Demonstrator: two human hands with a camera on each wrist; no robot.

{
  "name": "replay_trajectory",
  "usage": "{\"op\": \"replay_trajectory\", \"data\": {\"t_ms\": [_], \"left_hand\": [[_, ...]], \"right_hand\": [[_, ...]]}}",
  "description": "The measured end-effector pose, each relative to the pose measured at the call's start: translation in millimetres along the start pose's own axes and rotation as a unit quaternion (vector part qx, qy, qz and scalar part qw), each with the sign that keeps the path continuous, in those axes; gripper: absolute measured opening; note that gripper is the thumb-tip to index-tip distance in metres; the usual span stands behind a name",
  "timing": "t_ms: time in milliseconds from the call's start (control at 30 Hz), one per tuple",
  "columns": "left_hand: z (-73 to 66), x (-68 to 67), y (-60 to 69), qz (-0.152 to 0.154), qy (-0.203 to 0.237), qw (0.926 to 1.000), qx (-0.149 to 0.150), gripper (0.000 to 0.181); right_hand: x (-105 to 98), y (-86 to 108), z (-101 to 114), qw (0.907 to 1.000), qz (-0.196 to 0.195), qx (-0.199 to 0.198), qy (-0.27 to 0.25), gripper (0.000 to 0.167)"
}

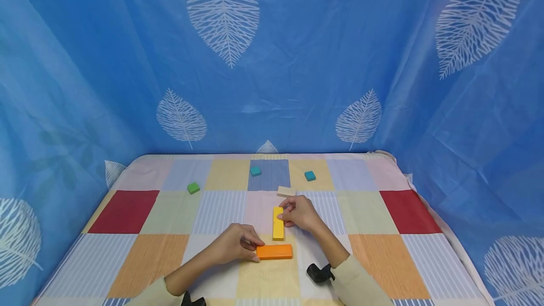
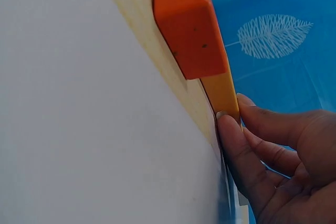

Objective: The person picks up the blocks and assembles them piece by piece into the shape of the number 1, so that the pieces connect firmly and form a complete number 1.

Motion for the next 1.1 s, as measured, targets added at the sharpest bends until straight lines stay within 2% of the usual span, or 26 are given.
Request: {"op": "replay_trajectory", "data": {"t_ms": [367, 700, 967, 1100], "left_hand": [[2.3, -3.8, -2.2, -0.011, 0.008, 0.9999, 0.007, 0.027], [8.8, -5.4, -5.0, -0.021, 0.025, 0.9989, 0.033, 0.027], [17.7, -3.6, -6.4, -0.049, 0.037, 0.9966, 0.054, 0.029], [18.0, -4.3, -6.8, -0.051, 0.035, 0.9961, 0.063, 0.031]], "right_hand": [[-0.5, -4.2, 3.5, 0.9998, 0.014, -0.01, -0.012, 0.022], [0.8, -4.5, 0.5, 0.9999, 0.01, 0.0, -0.01, 0.024], [2.1, 0.7, -3.6, 0.9997, 0.014, 0.005, -0.017, 0.025], [1.0, 1.6, -4.5, 0.9998, 0.012, 0.008, -0.017, 0.026]]}}
Point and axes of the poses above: each hand's wrist, its own y-axis away from the middle knuckle, its own x-axis out of the palm, z = x × y, the point moved 6 cm from there along -y, towards the middle knuckle, and after that the axes turned 15 degrees about -x, right-handed, at the moved point
